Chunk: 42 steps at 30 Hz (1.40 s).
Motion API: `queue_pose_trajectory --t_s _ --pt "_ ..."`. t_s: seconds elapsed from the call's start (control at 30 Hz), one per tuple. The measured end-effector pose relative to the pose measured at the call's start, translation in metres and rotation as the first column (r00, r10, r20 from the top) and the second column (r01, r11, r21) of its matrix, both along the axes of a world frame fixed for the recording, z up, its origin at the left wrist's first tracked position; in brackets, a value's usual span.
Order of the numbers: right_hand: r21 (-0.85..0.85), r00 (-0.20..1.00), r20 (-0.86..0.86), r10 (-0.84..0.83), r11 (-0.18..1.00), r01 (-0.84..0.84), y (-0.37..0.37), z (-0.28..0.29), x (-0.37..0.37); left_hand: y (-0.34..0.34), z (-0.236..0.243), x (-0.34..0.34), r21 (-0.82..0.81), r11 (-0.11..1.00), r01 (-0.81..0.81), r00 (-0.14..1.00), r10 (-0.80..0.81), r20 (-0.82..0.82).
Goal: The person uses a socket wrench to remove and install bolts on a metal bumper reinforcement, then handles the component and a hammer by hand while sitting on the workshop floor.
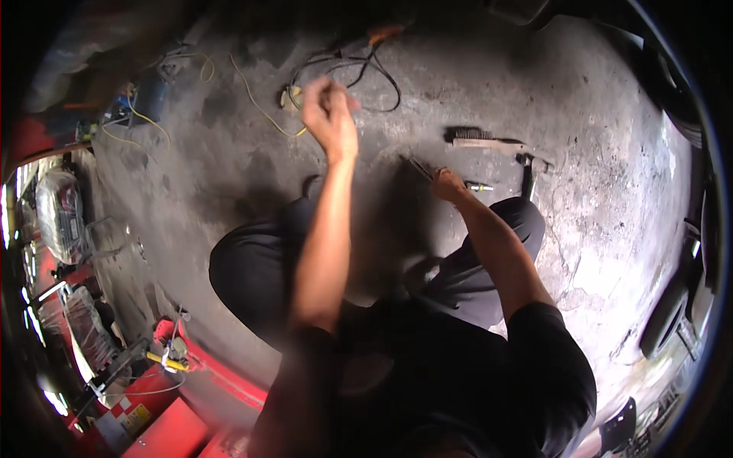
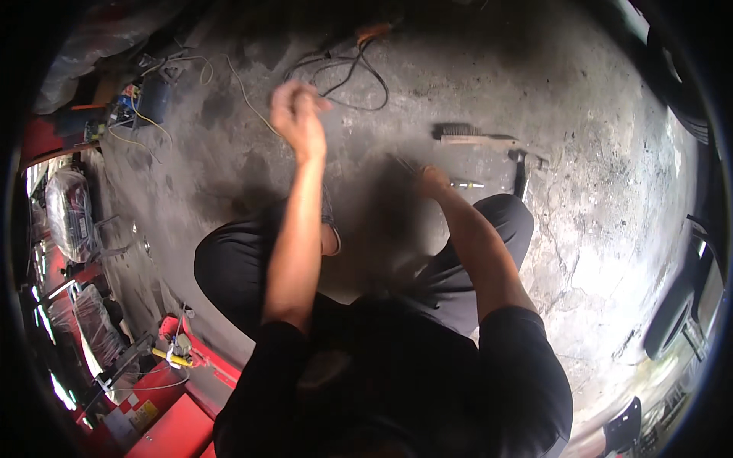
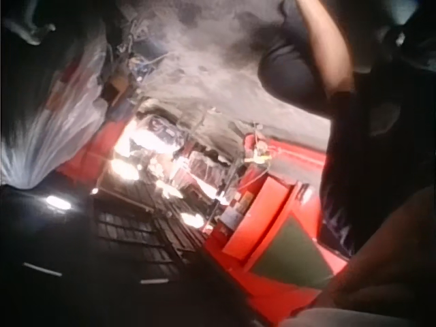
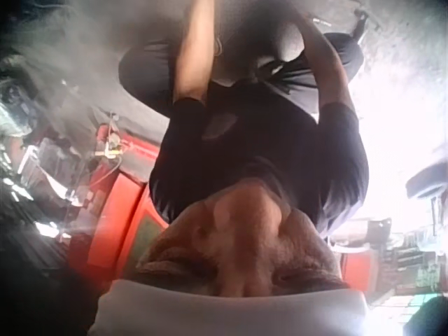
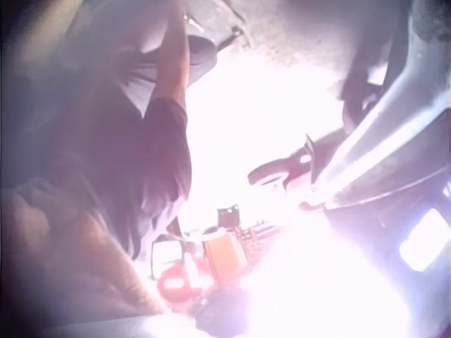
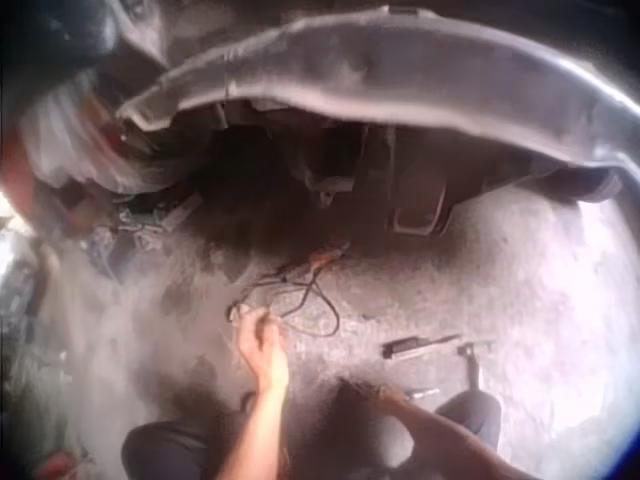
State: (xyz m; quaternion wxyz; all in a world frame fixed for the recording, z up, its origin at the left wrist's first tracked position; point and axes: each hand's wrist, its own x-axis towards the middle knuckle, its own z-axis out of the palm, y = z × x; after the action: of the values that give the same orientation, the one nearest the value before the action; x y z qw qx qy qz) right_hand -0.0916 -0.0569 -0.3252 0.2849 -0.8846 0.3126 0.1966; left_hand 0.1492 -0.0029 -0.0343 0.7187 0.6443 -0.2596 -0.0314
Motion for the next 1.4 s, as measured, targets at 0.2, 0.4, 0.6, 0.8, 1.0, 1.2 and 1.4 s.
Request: queue_pose_trajectory --t_s 0.2,0.4,0.6,0.8,1.0,1.2,1.4 --pt "-0.204 0.935 -0.077 0.347 0.912 -0.355 0.022 0.007 0.006 0.089 -0.212 -0.059 0.413 0.907 0.085 0.615 0.278 -0.738" --pt "-0.172 0.957 -0.045 0.286 0.941 -0.290 0.054 -0.005 0.006 0.141 -0.250 -0.108 0.476 0.850 0.225 0.497 0.320 -0.807" --pt "-0.355 0.941 0.024 0.336 0.883 -0.306 0.053 -0.007 0.005 0.131 -0.239 -0.104 0.467 0.833 0.298 0.517 0.270 -0.812" --pt "-0.210 0.964 0.234 -0.124 0.962 0.175 0.002 0.027 0.038 0.098 -0.251 -0.088 0.406 0.807 0.429 0.465 0.188 -0.865" --pt "0.050 0.838 0.179 -0.516 0.855 0.516 -0.031 0.056 0.041 0.029 -0.260 -0.070 0.402 0.750 0.525 0.679 -0.085 -0.729" --pt "0.388 0.708 0.167 -0.686 0.706 0.592 -0.037 0.057 0.024 0.028 -0.197 -0.060 0.371 0.708 0.601 0.580 -0.067 -0.812" --pt "0.822 0.286 0.352 -0.891 0.441 0.362 -0.006 0.090 0.024 0.066 -0.234 -0.063 0.553 0.450 0.702 0.712 -0.462 -0.528"
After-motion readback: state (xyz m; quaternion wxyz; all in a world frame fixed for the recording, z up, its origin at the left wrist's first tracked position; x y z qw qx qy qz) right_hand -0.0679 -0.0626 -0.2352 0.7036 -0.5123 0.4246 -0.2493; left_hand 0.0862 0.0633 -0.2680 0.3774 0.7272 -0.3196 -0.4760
